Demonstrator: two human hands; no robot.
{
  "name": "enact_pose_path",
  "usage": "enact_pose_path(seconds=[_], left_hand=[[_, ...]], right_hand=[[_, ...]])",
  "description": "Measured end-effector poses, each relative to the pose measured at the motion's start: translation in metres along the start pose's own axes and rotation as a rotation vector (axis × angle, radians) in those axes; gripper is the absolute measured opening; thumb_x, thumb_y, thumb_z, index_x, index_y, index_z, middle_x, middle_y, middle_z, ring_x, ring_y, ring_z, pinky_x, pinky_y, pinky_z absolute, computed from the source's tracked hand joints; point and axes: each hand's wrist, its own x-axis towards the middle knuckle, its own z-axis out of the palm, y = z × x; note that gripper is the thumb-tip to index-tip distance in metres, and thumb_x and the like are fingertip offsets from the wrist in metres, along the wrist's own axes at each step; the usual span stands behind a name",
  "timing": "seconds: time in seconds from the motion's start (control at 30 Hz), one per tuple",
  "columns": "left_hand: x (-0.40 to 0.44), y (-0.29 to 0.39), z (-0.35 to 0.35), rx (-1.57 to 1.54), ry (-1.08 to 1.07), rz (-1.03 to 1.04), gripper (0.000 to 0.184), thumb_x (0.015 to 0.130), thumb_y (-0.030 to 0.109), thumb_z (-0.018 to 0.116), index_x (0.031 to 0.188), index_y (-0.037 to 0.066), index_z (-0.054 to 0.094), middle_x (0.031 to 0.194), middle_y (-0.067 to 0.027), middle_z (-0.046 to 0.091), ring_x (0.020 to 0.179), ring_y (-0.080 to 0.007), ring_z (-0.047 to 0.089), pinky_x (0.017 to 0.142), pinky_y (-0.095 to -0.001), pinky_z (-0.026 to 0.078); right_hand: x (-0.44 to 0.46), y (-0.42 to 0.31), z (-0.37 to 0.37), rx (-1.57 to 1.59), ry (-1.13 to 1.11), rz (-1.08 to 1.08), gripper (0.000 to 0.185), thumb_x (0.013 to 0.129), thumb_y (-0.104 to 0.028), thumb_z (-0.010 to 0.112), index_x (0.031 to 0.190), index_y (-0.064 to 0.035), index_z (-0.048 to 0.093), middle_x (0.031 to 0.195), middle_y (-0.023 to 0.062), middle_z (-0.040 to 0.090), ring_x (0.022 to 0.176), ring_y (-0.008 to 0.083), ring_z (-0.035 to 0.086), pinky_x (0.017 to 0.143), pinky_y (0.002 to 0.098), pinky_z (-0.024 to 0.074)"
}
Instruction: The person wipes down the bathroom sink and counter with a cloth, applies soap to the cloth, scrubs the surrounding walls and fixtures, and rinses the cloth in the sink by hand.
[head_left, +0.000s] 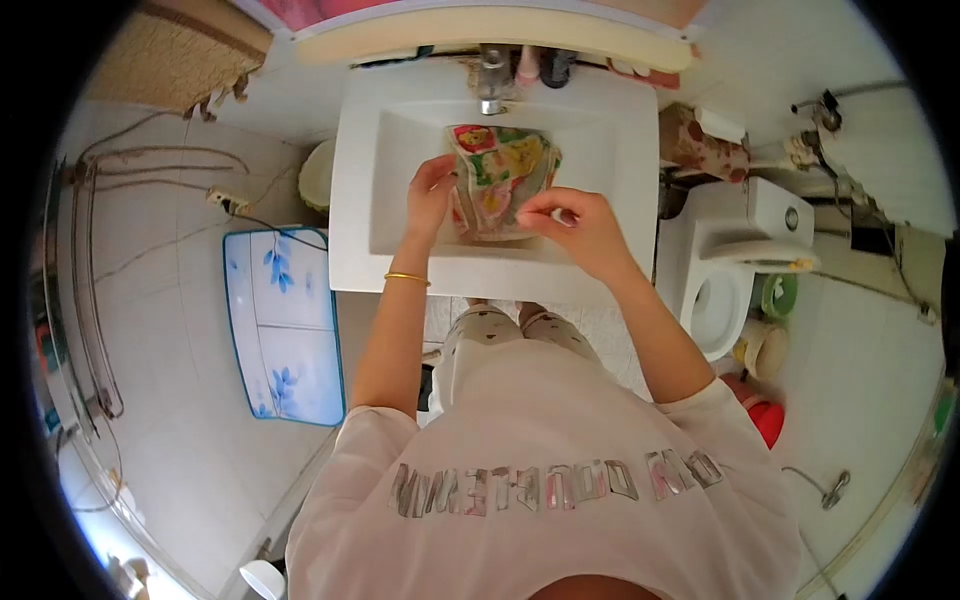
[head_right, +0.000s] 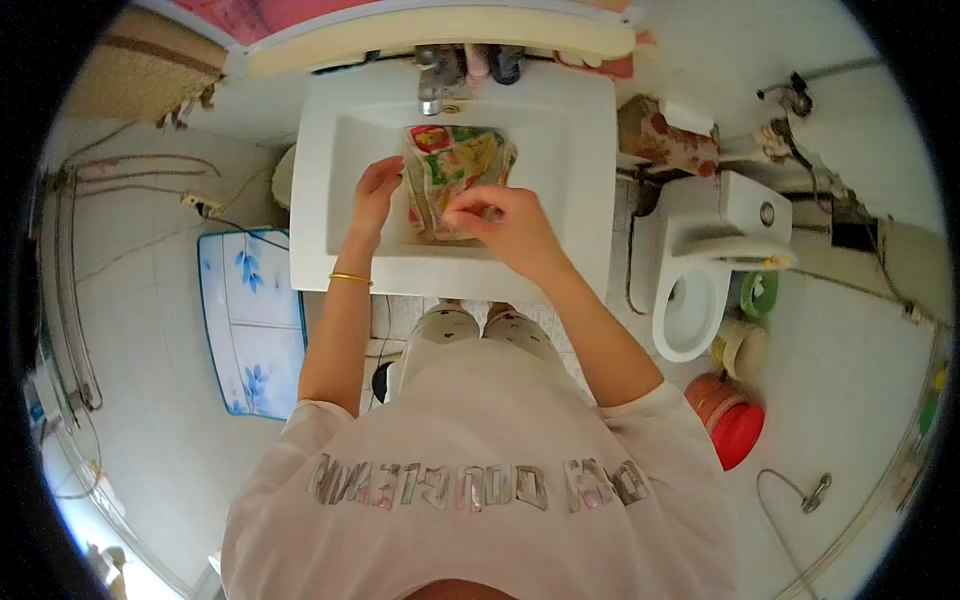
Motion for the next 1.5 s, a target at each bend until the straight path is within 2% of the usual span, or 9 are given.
enact_pose_path(seconds=[0.37, 0.47, 0.57, 0.63, 0.77, 0.9, 1.0, 1.37, 1.5], left_hand=[[-0.029, -0.012, -0.018, 0.688, -0.767, 0.284, 0.032, 0.073, 0.018, 0.076, 0.102, 0.010, 0.067, 0.100, -0.0097, 0.064, 0.098, -0.0281, 0.057, 0.090, -0.0370, 0.046], [-0.040, -0.016, -0.015, 0.782, -0.801, 0.295, 0.039, 0.070, 0.022, 0.081, 0.103, 0.010, 0.064, 0.102, -0.0093, 0.062, 0.101, -0.0276, 0.056, 0.091, -0.0371, 0.045], [-0.039, -0.029, -0.014, 0.807, -0.893, 0.326, 0.045, 0.068, 0.024, 0.083, 0.103, 0.009, 0.061, 0.103, -0.0098, 0.062, 0.104, -0.0276, 0.055, 0.092, -0.0373, 0.044], [-0.041, -0.034, -0.015, 0.755, -0.806, 0.352, 0.033, 0.075, 0.018, 0.075, 0.103, 0.007, 0.061, 0.099, -0.0118, 0.062, 0.097, -0.0275, 0.058, 0.087, -0.0372, 0.046], [-0.006, -0.049, -0.011, 0.642, -0.488, 0.181, 0.027, 0.081, 0.005, 0.064, 0.108, 0.005, 0.060, 0.101, -0.0138, 0.062, 0.097, -0.0254, 0.060, 0.084, -0.0355, 0.046], [0.015, -0.040, -0.005, 0.702, -0.281, -0.271, 0.047, 0.080, 0.002, 0.060, 0.127, 0.005, 0.052, 0.118, -0.0159, 0.060, 0.112, -0.0241, 0.058, 0.091, -0.0359, 0.046], [0.024, -0.081, -0.008, 0.547, -0.148, 0.058, 0.064, 0.081, 0.004, 0.057, 0.142, 0.010, 0.039, 0.135, -0.0175, 0.051, 0.123, -0.0261, 0.051, 0.099, -0.0354, 0.044], [0.053, -0.122, 0.001, 0.095, 0.117, -0.093, 0.066, 0.082, 0.007, 0.057, 0.144, 0.007, 0.035, 0.136, -0.0236, 0.045, 0.127, -0.0365, 0.043, 0.107, -0.0409, 0.036], [0.060, -0.136, 0.002, 0.120, 0.132, -0.083, 0.067, 0.082, 0.008, 0.059, 0.144, 0.007, 0.035, 0.137, -0.0247, 0.042, 0.128, -0.0378, 0.040, 0.107, -0.0426, 0.035]], right_hand=[[-0.240, 0.121, -0.132, 0.814, 0.359, 0.227, 0.025, 0.089, -0.019, 0.066, 0.108, -0.0023, 0.067, 0.106, 0.0128, 0.068, 0.105, 0.0228, 0.063, 0.090, 0.0344, 0.0467], [-0.297, 0.193, -0.091, -0.635, -0.062, 0.983, 0.049, 0.087, -0.025, 0.066, 0.132, -0.0097, 0.056, 0.135, 0.0233, 0.052, 0.133, 0.0344, 0.041, 0.105, 0.0476, 0.0346], [-0.251, 0.146, -0.039, -0.909, 0.230, 1.148, 0.082, 0.080, -0.015, 0.066, 0.152, -0.0173, 0.025, 0.156, 0.0230, 0.015, 0.145, 0.0445, 0.001, 0.113, 0.0602, 0.0115], [-0.217, 0.140, -0.033, -0.873, 0.468, 0.472, 0.078, 0.079, -0.006, 0.064, 0.149, -0.0159, 0.031, 0.156, 0.0227, 0.015, 0.145, 0.0415, 0.007, 0.115, 0.0551, 0.0131], [-0.098, 0.086, -0.012, -0.339, 0.331, -0.022, 0.072, 0.081, 0.003, 0.058, 0.147, -0.0153, 0.035, 0.155, 0.0172, 0.024, 0.145, 0.0345, 0.019, 0.117, 0.0423, 0.0183], [0.006, 0.136, 0.014, -0.622, 0.137, -0.115, 0.072, 0.081, -0.008, 0.064, 0.147, -0.0183, 0.036, 0.155, 0.0161, 0.023, 0.145, 0.0385, 0.015, 0.116, 0.0489, 0.0176], [0.088, 0.199, 0.034, -0.831, 0.136, -0.092, 0.071, 0.081, -0.017, 0.067, 0.146, -0.0187, 0.037, 0.157, 0.0176, 0.017, 0.145, 0.0405, 0.009, 0.116, 0.0529, 0.0143], [0.144, 0.229, 0.060, -1.138, -0.327, -0.316, 0.066, 0.087, -0.038, 0.059, 0.146, -0.0173, 0.037, 0.160, 0.0147, 0.006, 0.146, 0.0361, 0.003, 0.117, 0.0543, 0.0034], [0.133, 0.236, 0.083, -1.168, -0.034, -0.133, 0.069, 0.087, -0.042, 0.059, 0.147, -0.0182, 0.034, 0.159, 0.0121, 0.013, 0.146, 0.0344, 0.008, 0.118, 0.0517, 0.0077]])
